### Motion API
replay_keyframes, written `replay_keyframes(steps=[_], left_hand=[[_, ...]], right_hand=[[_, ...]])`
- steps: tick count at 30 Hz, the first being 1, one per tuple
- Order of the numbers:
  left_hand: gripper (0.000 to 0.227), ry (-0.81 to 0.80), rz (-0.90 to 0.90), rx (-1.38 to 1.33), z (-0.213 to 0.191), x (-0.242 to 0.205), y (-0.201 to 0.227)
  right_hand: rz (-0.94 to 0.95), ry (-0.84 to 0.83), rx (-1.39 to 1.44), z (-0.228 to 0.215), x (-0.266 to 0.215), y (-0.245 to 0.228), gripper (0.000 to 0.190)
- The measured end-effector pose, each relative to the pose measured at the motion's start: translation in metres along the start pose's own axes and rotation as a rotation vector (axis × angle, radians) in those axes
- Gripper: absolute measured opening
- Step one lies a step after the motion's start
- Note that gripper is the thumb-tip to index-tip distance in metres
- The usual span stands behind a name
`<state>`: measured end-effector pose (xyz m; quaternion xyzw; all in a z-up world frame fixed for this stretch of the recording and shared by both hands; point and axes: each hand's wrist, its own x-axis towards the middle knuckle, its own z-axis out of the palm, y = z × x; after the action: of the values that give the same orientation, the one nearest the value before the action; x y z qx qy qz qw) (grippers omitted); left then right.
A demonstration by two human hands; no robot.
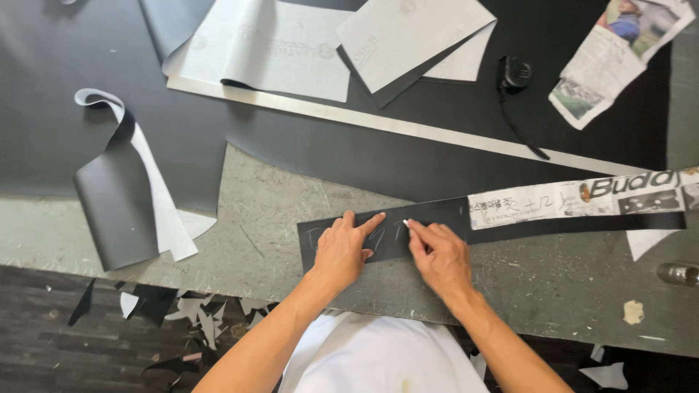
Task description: The person cuts a long strip of black material using scissors. They place a padlock and metal weights on the strip to hold it in place while cutting along the edge. The cut strip is set aside and the process continues along the length of the material.
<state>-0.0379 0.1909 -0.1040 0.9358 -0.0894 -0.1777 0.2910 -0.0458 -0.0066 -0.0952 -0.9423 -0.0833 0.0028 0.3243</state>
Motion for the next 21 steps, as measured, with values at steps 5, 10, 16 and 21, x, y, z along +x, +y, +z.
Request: replay_keyframes(steps=[5,10,16,21], left_hand=[[0.078,0.008,0.003,0.015,-0.001,-0.001,0.002],[0.079,0.008,-0.028,0.082,-0.013,-0.011,-0.004],[0.080,-0.068,-0.204,0.166,-0.025,-0.026,-0.008],[0.087,-0.018,-0.241,0.259,0.025,-0.024,-0.050]], right_hand=[[0.131,-0.044,-0.013,-0.013,-0.010,0.021,0.022],[0.327,0.303,-0.110,-0.072,-0.007,0.103,0.029],[0.241,0.624,-0.355,-0.113,0.006,0.222,0.038],[0.200,0.601,-0.309,-0.110,0.014,0.245,0.040]])
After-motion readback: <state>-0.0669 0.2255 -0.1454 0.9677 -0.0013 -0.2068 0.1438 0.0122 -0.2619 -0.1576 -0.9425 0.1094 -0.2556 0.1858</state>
